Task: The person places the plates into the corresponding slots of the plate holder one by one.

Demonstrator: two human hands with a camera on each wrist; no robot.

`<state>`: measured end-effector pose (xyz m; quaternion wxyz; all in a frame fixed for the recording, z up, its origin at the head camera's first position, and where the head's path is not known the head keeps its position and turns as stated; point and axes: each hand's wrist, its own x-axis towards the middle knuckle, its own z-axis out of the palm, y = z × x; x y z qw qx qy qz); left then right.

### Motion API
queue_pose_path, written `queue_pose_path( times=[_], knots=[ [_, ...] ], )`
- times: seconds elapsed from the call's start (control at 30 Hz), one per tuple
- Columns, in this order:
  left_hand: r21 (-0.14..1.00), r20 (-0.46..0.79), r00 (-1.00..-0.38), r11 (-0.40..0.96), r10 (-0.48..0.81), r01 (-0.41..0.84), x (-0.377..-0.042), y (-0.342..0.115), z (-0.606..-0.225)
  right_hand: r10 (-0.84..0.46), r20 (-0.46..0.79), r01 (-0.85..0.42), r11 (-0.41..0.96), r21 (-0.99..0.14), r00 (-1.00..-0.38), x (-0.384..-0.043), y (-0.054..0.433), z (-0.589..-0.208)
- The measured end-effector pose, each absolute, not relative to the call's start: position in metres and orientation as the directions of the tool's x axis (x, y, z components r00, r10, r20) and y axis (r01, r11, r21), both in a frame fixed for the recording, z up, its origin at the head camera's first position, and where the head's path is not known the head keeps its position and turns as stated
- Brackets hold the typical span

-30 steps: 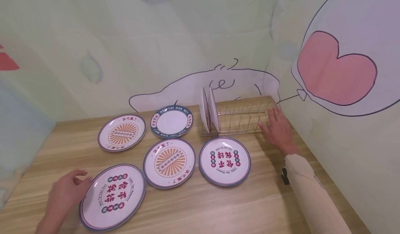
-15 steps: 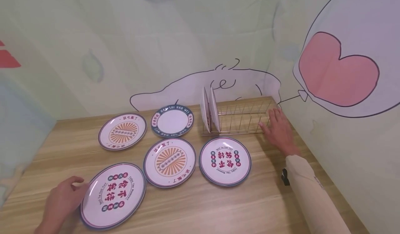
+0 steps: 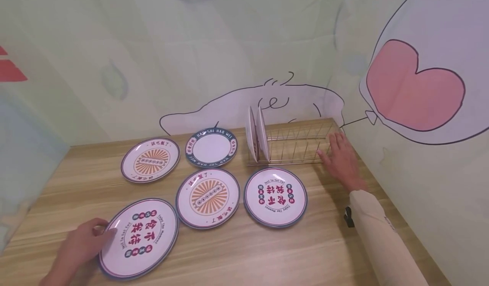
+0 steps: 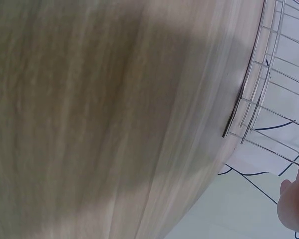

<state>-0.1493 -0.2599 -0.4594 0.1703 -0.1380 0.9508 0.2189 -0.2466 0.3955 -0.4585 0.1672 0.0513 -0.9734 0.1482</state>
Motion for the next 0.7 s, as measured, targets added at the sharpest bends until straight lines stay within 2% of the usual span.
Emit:
queue_pose_path(
  times=[0.2,0.7],
  knots=[
    [0.373,-0.386,-0.914,0.886,-0.122,-0.276,-0.1501,-0.2551,-0.4578,-0.042,0.349,-0.144,0.951,-0.272,-0.936,-0.2456,0.3952,-0.4572],
    [0.397,-0.418,-0.901,0.87,-0.113,-0.293,-0.1493,-0.2524,-0.466,-0.039,0.356,-0.141,0.953,-0.267,-0.934,-0.2449,0.3941,-0.4582]
  ],
)
